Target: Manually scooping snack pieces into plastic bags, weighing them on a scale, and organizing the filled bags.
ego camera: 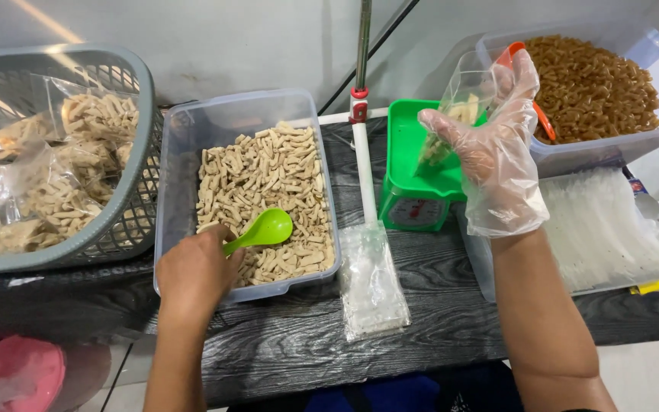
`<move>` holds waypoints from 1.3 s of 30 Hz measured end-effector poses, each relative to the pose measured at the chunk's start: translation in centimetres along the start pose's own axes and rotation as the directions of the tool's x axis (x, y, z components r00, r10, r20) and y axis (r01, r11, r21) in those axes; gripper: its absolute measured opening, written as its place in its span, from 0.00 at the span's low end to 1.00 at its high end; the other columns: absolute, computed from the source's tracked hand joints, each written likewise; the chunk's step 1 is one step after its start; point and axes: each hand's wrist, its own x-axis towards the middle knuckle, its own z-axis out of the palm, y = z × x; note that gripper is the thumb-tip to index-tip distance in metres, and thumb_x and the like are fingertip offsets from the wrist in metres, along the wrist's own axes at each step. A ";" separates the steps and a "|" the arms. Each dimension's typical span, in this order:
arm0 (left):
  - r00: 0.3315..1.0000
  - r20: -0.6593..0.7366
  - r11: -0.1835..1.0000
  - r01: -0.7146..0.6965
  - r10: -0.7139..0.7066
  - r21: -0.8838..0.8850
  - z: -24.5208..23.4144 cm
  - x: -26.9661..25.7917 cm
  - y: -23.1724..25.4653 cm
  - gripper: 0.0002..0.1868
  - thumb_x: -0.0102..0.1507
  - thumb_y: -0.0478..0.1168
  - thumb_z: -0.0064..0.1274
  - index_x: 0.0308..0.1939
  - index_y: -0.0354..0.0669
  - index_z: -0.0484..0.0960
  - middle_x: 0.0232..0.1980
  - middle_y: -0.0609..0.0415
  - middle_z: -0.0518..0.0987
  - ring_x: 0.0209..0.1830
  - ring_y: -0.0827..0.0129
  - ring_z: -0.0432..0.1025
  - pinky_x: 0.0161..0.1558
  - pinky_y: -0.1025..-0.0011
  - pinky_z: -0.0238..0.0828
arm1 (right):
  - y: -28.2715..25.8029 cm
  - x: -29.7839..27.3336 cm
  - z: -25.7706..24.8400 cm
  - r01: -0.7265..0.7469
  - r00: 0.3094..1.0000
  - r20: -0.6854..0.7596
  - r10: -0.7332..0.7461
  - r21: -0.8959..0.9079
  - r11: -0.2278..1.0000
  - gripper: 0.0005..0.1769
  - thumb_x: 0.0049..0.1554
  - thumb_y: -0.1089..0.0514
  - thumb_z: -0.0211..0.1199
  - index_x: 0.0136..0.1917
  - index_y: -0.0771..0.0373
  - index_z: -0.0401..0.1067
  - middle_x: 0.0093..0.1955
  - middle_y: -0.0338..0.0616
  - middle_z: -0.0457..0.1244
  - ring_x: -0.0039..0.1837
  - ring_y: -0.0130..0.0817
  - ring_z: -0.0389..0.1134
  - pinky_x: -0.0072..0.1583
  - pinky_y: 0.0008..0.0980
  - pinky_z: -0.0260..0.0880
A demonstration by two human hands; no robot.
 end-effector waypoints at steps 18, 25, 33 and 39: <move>0.979 0.200 0.999 0.046 -0.042 -0.017 0.2 0.9 -0.2 0.22 0.69 0.62 0.43 0.49 0.50 0.76 0.49 0.52 0.83 0.51 0.54 0.79 0.49 0.54 0.76 | -9.0 -2.0 1.6 0.206 0.978 -0.114 -0.177 0.346 0.915 0.36 0.53 0.64 0.73 0.71 0.58 0.60 0.58 0.50 0.58 0.28 0.39 0.68 0.33 0.33 0.74; 0.993 0.039 0.967 -0.103 0.115 -0.232 -1.3 -2.1 1.6 0.27 0.68 0.64 0.44 0.67 0.61 0.66 0.50 0.51 0.81 0.49 0.56 0.79 0.49 0.53 0.78 | -12.2 -7.5 2.5 0.175 0.951 0.186 -0.246 0.328 0.928 0.51 0.47 0.45 0.72 0.80 0.45 0.54 0.40 0.26 0.59 0.36 0.18 0.59 0.39 0.20 0.66; 0.849 -0.029 0.596 -0.395 0.528 -0.699 -0.9 -8.5 6.3 0.51 0.63 0.66 0.53 0.81 0.59 0.43 0.75 0.48 0.67 0.67 0.53 0.72 0.65 0.55 0.67 | -11.0 -13.6 6.5 -0.087 0.949 0.295 -0.113 0.588 0.804 0.63 0.43 0.47 0.82 0.82 0.49 0.47 0.47 0.39 0.60 0.41 0.27 0.65 0.43 0.30 0.72; 0.852 0.000 0.492 -0.301 0.523 -0.817 -0.6 -8.4 4.1 0.53 0.58 0.47 0.66 0.80 0.76 0.48 0.80 0.61 0.65 0.75 0.63 0.68 0.71 0.61 0.61 | -9.9 -14.8 5.8 -0.185 0.916 0.386 -0.108 0.645 0.741 0.74 0.42 0.54 0.84 0.84 0.46 0.33 0.70 0.44 0.51 0.53 0.35 0.68 0.41 0.31 0.82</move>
